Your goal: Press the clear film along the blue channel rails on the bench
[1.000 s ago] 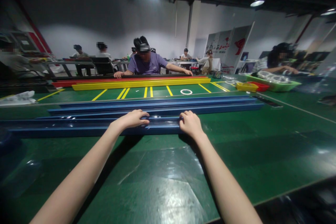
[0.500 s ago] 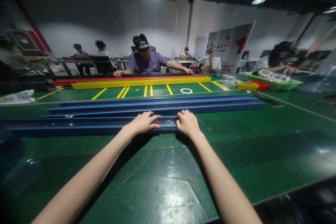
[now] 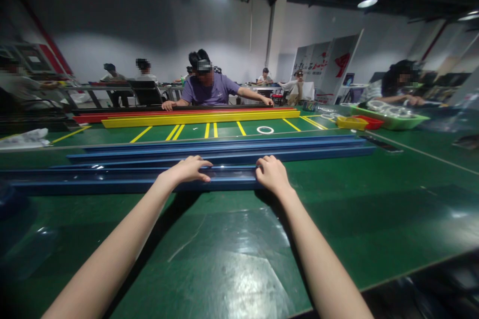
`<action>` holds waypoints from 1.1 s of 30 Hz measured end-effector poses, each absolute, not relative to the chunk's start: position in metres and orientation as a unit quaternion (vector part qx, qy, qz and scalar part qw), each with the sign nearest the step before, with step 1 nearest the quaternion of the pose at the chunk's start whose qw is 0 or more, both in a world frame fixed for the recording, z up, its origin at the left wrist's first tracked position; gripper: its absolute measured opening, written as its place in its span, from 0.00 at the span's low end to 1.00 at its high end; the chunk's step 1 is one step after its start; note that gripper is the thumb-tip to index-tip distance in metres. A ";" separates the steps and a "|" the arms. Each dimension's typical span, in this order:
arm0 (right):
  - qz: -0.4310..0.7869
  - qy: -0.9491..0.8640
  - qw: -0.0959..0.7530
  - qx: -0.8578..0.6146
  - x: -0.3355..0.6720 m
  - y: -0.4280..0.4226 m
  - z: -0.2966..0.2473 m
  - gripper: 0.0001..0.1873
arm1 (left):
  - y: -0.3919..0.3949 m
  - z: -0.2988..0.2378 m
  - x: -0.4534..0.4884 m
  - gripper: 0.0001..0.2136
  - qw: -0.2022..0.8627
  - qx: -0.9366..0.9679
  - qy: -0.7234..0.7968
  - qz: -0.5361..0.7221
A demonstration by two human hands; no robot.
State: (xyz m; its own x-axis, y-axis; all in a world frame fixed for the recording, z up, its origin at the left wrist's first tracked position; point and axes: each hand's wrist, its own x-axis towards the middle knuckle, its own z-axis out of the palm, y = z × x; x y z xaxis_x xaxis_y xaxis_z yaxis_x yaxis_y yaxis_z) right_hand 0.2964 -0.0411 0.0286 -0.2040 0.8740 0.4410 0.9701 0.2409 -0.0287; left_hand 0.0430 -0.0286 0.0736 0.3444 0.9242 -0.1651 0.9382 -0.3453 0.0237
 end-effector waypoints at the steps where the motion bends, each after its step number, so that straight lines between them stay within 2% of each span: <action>1: -0.129 -0.765 0.185 -0.603 0.297 -0.041 0.028 0.12 | -0.027 0.074 0.040 0.25 0.059 0.813 0.575 -0.068; 7: -0.135 -0.775 0.175 -0.593 0.295 -0.041 0.026 0.12 | -0.022 0.078 0.026 0.26 0.068 0.793 0.597 -0.103; 11: -0.153 -0.781 0.166 -0.583 0.292 -0.041 0.025 0.11 | -0.028 0.082 0.033 0.26 0.031 0.797 0.590 -0.123; 19: -0.179 -0.782 0.165 -0.574 0.285 -0.042 0.022 0.10 | -0.043 0.066 0.074 0.22 -0.004 0.868 0.497 -0.003; 33: -0.137 -0.807 0.174 -0.548 0.269 -0.045 0.022 0.12 | -0.045 0.050 0.085 0.23 -0.002 0.871 0.490 -0.013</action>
State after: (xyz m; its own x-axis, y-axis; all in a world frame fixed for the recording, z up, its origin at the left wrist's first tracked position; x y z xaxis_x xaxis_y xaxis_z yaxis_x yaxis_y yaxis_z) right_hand 0.2692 -0.0451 0.0217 -0.3395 0.8362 0.4308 0.9314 0.3628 0.0299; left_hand 0.0852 -0.0446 0.0502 0.5189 0.8546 -0.0196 0.8545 -0.5192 -0.0167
